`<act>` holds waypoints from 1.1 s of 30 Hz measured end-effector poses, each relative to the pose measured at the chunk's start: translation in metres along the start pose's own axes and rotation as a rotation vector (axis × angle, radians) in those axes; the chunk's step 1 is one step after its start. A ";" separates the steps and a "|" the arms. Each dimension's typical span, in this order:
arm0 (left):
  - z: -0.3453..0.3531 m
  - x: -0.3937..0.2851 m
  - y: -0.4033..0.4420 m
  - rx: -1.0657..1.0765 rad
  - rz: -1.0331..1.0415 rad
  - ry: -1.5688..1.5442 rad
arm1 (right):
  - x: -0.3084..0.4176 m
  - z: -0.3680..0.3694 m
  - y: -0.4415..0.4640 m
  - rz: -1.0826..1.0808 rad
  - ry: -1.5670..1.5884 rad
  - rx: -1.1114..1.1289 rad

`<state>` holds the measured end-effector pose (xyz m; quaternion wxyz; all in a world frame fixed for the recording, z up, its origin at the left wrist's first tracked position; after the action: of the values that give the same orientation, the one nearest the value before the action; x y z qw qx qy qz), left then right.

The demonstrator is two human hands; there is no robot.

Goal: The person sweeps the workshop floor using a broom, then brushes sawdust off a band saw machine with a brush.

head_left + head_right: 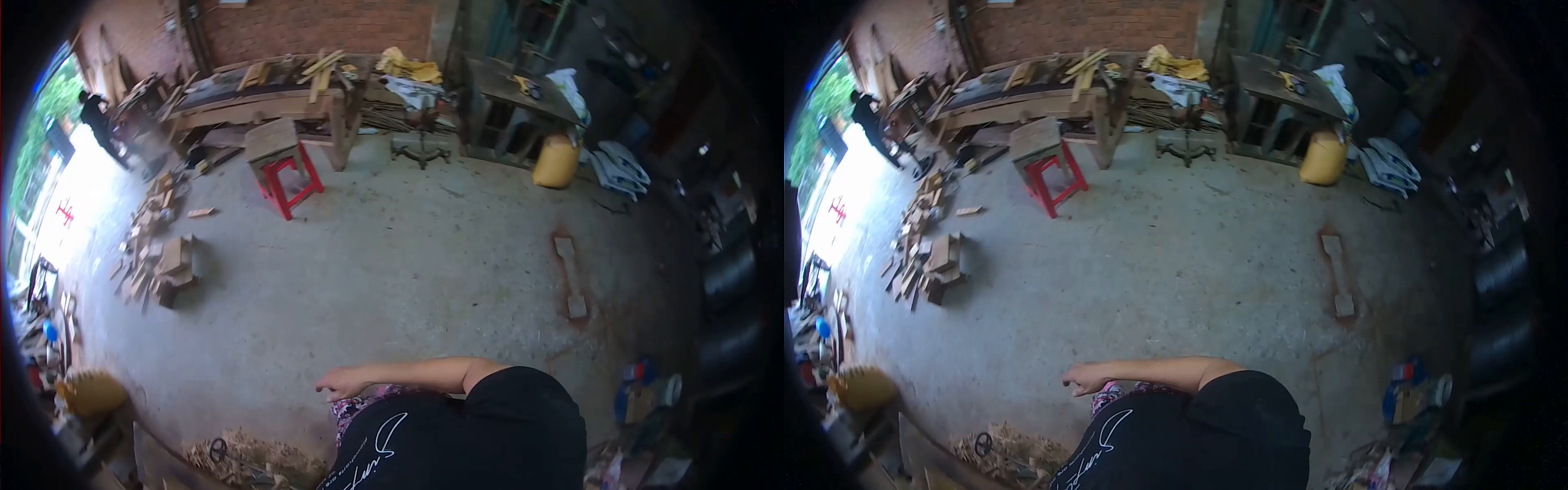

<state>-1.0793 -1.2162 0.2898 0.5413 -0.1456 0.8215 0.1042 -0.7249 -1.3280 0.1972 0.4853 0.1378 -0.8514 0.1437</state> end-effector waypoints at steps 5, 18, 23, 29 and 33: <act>0.130 -0.027 0.041 0.371 -0.007 -0.158 | 0.017 -0.062 0.017 0.101 0.052 -0.255; 0.485 -0.136 -0.299 2.138 0.368 0.244 | -0.101 -0.157 -0.198 0.842 0.068 -0.997; 0.581 -0.166 -0.421 2.440 0.560 0.242 | -0.156 -0.183 -0.335 0.886 0.016 -1.378; 0.667 -0.202 -0.509 2.446 0.866 0.366 | -0.170 -0.198 -0.470 1.186 0.223 -1.619; 0.726 -0.209 -0.544 2.453 1.035 0.438 | -0.205 -0.198 -0.525 1.348 0.303 -1.782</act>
<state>-0.1866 -1.4604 0.1902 0.0792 0.7389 0.4131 -0.5263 -0.2719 -1.7165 0.1742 0.3322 -0.7645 -0.4834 -0.2674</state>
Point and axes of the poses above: each hand's wrist, its own y-axis towards the middle knuckle, its own z-axis out of the palm, x = y × z, the point moved 5 cm from there along y, towards the middle knuckle, and after that the axes turned 5 degrees about x, right-handed, at the moved point
